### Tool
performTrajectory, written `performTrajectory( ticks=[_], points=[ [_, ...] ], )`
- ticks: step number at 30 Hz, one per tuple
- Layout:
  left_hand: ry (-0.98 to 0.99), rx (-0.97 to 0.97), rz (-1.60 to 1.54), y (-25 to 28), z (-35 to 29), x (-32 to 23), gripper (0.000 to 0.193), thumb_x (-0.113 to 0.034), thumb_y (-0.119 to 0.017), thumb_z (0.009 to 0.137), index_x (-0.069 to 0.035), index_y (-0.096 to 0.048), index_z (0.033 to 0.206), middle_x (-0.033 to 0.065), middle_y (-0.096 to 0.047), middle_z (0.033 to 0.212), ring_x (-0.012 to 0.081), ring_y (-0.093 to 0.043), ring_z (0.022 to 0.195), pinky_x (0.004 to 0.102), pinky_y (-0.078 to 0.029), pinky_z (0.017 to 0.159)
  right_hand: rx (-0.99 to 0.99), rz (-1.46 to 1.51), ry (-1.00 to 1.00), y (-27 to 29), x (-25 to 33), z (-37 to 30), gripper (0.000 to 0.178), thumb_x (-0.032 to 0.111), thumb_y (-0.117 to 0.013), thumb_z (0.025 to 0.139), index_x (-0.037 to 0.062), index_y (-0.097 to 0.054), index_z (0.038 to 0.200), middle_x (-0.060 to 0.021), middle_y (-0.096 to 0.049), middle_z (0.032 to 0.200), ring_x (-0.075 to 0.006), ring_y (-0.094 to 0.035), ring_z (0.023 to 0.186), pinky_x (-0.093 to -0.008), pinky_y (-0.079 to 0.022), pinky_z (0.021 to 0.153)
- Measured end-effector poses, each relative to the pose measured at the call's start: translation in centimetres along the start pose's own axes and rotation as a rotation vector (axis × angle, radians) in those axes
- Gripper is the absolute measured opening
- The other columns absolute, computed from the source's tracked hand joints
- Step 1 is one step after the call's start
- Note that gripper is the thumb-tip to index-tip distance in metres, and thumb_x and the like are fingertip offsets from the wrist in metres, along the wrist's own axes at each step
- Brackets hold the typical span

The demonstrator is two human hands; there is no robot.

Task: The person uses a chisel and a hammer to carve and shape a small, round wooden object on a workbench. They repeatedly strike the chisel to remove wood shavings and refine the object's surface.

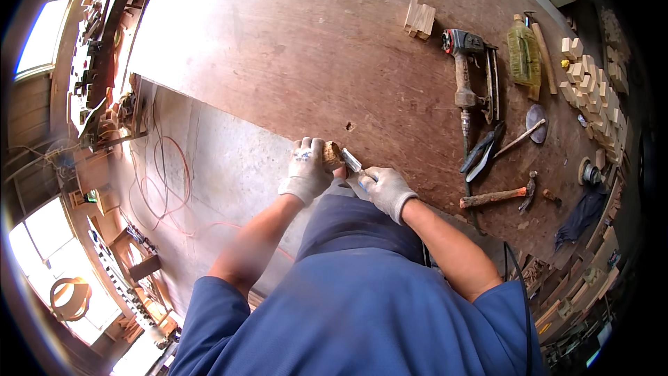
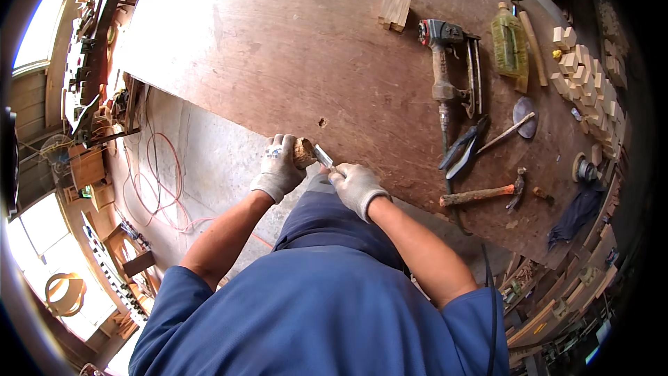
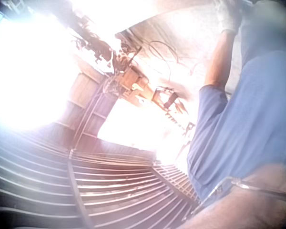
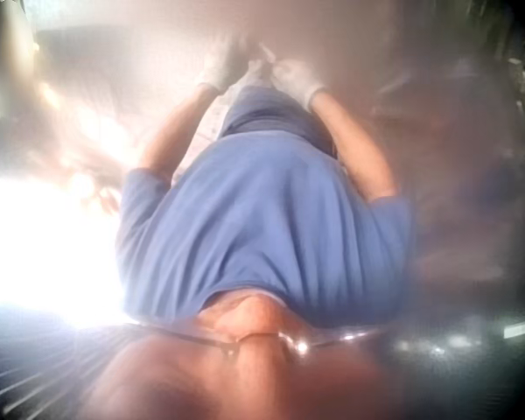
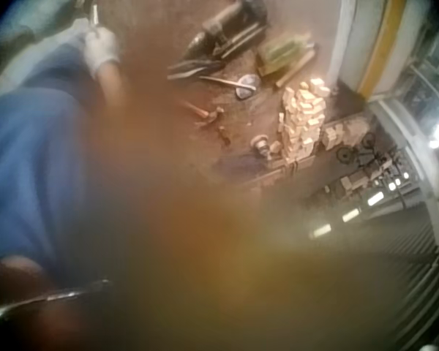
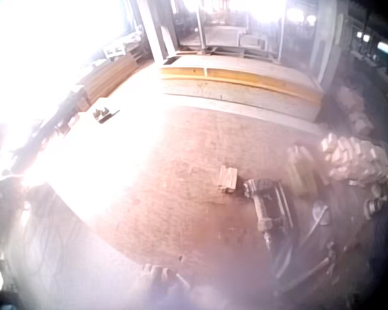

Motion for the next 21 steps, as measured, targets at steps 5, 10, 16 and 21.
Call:
performTrajectory(
  ticks=[5,10,16,21],
  points=[
    [0.013,0.022,0.023,-0.1,0.2,0.1,0.051,-0.007,-0.076,0.07,-0.004,-0.058,0.118,0.022,-0.061,0.114,0.0462,-0.057,0.112,0.0547,-0.05,0.097,-0.098,-0.099,0.109,-0.8,-0.7,1.9,0.028,0.028,-0.059,0.105,0.0066,-0.074,0.113,-0.0088,-0.066,0.076,-0.0214,-0.063,0.064,-0.0381,-0.051,0.062],
    [0.063,0.111,0.003,-0.8,0.3,1.0,0.053,-0.013,-0.082,0.073,-0.005,-0.059,0.12,0.0212,-0.062,0.12,0.0441,-0.056,0.118,0.0536,-0.048,0.102,0.049,0.127,-0.08,-0.6,-0.2,1.2,0.03,0.029,-0.06,0.105,0.0038,-0.075,0.11,-0.0096,-0.067,0.075,-0.021,-0.064,0.067,-0.0391,-0.051,0.066],
    [0.048,0.136,-0.008,-0.1,0.6,0.6,0.054,-0.011,-0.083,0.073,-0.005,-0.059,0.121,0.0206,-0.061,0.122,0.0436,-0.055,0.12,0.0526,-0.047,0.104,0.108,0.252,-0.232,0.4,1.3,-0.7,0.031,0.031,-0.06,0.107,0.0054,-0.077,0.11,0.0019,-0.054,0.068,-0.0097,-0.051,0.056,-0.0322,-0.044,0.055],
    [0.026,0.122,-0.039,-0.4,0.8,0.9,0.052,-0.007,-0.079,0.073,-0.004,-0.058,0.12,0.021,-0.061,0.121,0.0441,-0.056,0.118,0.0524,-0.048,0.102,0.063,0.055,-0.101,-0.3,-0.5,1.8,0.03,0.029,-0.06,0.105,0.0053,-0.073,0.118,-0.0112,-0.068,0.078,-0.0231,-0.064,0.072,-0.0389,-0.053,0.072]
  ],
)
Point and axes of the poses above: each hand's wrist, its own z-axis towards the middle knuckle, its own y-axis out of the back of the hand, x = y × z, the point moved 9 cm from there along z, towards the middle knuckle
